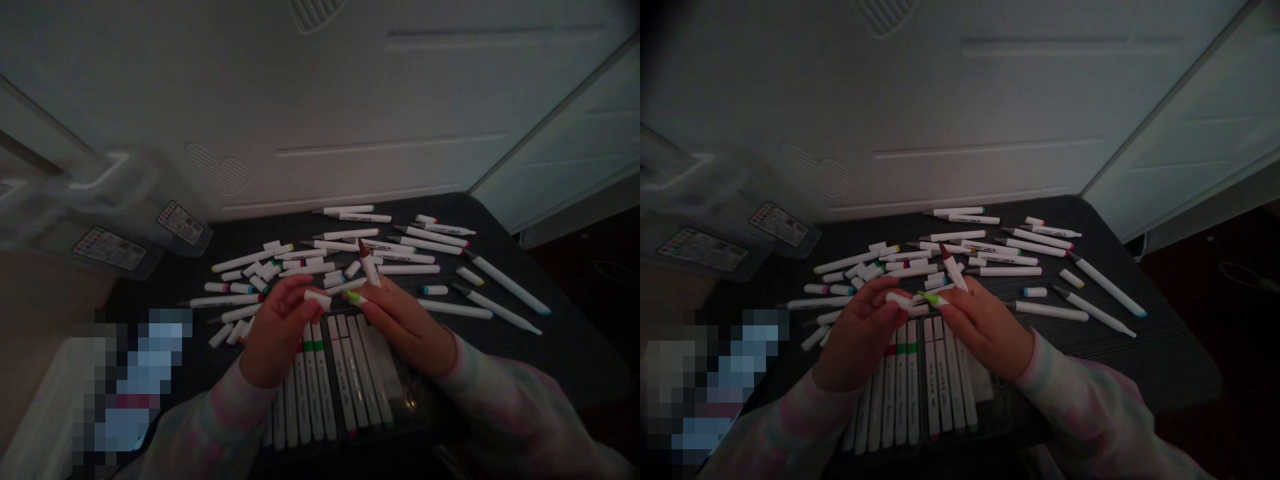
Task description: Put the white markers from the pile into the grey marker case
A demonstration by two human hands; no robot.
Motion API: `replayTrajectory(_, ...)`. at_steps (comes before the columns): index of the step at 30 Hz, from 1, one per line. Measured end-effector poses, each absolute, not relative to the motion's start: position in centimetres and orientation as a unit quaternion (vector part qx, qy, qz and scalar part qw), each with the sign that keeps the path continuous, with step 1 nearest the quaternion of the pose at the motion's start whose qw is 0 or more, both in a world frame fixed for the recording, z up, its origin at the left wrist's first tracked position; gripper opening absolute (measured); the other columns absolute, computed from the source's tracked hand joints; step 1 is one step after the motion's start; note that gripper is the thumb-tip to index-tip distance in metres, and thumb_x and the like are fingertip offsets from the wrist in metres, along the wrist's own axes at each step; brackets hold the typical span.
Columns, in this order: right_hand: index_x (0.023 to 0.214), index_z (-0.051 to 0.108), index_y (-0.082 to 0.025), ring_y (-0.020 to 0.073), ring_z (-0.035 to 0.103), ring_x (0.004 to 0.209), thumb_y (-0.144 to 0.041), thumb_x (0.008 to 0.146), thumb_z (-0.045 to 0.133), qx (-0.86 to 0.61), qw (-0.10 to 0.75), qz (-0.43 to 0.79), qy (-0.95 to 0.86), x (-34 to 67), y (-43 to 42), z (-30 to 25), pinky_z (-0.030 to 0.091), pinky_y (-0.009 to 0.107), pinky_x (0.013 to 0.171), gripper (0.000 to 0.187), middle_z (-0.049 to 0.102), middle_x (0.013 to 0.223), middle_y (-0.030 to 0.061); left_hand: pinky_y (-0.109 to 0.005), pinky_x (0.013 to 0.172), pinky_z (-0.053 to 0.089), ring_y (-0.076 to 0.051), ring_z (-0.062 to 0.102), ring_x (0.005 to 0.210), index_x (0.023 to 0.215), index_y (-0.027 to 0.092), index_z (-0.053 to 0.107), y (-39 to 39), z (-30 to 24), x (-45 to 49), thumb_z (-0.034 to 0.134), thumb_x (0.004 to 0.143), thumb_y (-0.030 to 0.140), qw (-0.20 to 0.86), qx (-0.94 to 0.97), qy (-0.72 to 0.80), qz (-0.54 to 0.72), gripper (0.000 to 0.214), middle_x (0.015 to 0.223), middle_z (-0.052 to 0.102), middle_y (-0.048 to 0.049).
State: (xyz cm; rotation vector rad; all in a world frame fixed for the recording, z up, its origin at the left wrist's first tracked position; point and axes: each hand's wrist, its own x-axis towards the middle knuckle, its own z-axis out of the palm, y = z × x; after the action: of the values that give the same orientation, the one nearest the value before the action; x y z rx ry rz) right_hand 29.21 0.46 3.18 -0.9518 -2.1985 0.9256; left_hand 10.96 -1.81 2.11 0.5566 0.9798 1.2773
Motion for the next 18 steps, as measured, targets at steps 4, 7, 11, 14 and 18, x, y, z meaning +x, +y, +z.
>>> replayTrajectory(4,0.101,0.058,-0.017,0.0176,0.05,0.093,-0.023,0.084,0.044,-0.365,0.282,0.305,-0.833,29.25,0.48,2.84,0.041,0.032,0.083,0.023,0.051,0.096,0.0081,-0.017,0.056,0.045,-0.006,0.056,0.056,0.08,0.019,0.052,-1.8,1.81,11.02,0.069,0.061,0.017,0.63,0.272,0.437,0.582,0.025,0.069,0.065,0.0023)
replayTrajectory(7,0.098,0.058,-0.015,0.0171,0.051,0.088,-0.024,0.082,0.047,-0.367,0.282,0.292,-0.837,29.28,0.45,2.66,0.043,0.032,0.079,0.021,0.051,0.091,0.0082,-0.016,0.054,0.044,-0.005,0.054,0.055,0.078,0.018,0.052,-1.7,1.79,10.93,0.069,0.061,0.021,0.633,0.257,0.438,0.584,0.024,0.067,0.063,0.003)
replayTrajectory(11,0.097,0.058,-0.014,0.0159,0.051,0.083,-0.025,0.081,0.05,-0.357,0.284,0.293,-0.84,29.22,0.3,2.66,0.044,0.03,0.074,0.021,0.051,0.087,0.0077,-0.016,0.055,0.044,-0.005,0.055,0.056,0.079,0.018,0.052,-1.61,1.98,10.87,0.069,0.061,0.022,0.629,0.236,0.45,0.588,0.025,0.069,0.063,0.0027)
replayTrajectory(14,0.097,0.059,-0.014,0.0151,0.051,0.081,-0.025,0.081,0.051,-0.36,0.278,0.295,-0.84,29.16,0.24,2.65,0.044,0.03,0.073,0.021,0.051,0.087,0.0074,-0.017,0.055,0.044,-0.006,0.055,0.056,0.078,0.018,0.051,-1.7,2.07,10.92,0.068,0.061,0.021,0.617,0.254,0.469,0.579,0.024,0.068,0.063,0.0026)
replayTrajectory(18,0.096,0.06,-0.014,0.0148,0.052,0.081,-0.026,0.08,0.051,-0.356,0.279,0.291,-0.843,29.13,0.25,2.51,0.044,0.029,0.073,0.021,0.051,0.087,0.0074,-0.019,0.058,0.046,-0.007,0.057,0.059,0.08,0.019,0.051,-2.01,1.86,10.93,0.067,0.064,0.021,0.589,0.296,0.49,0.57,0.023,0.073,0.064,0.0023)
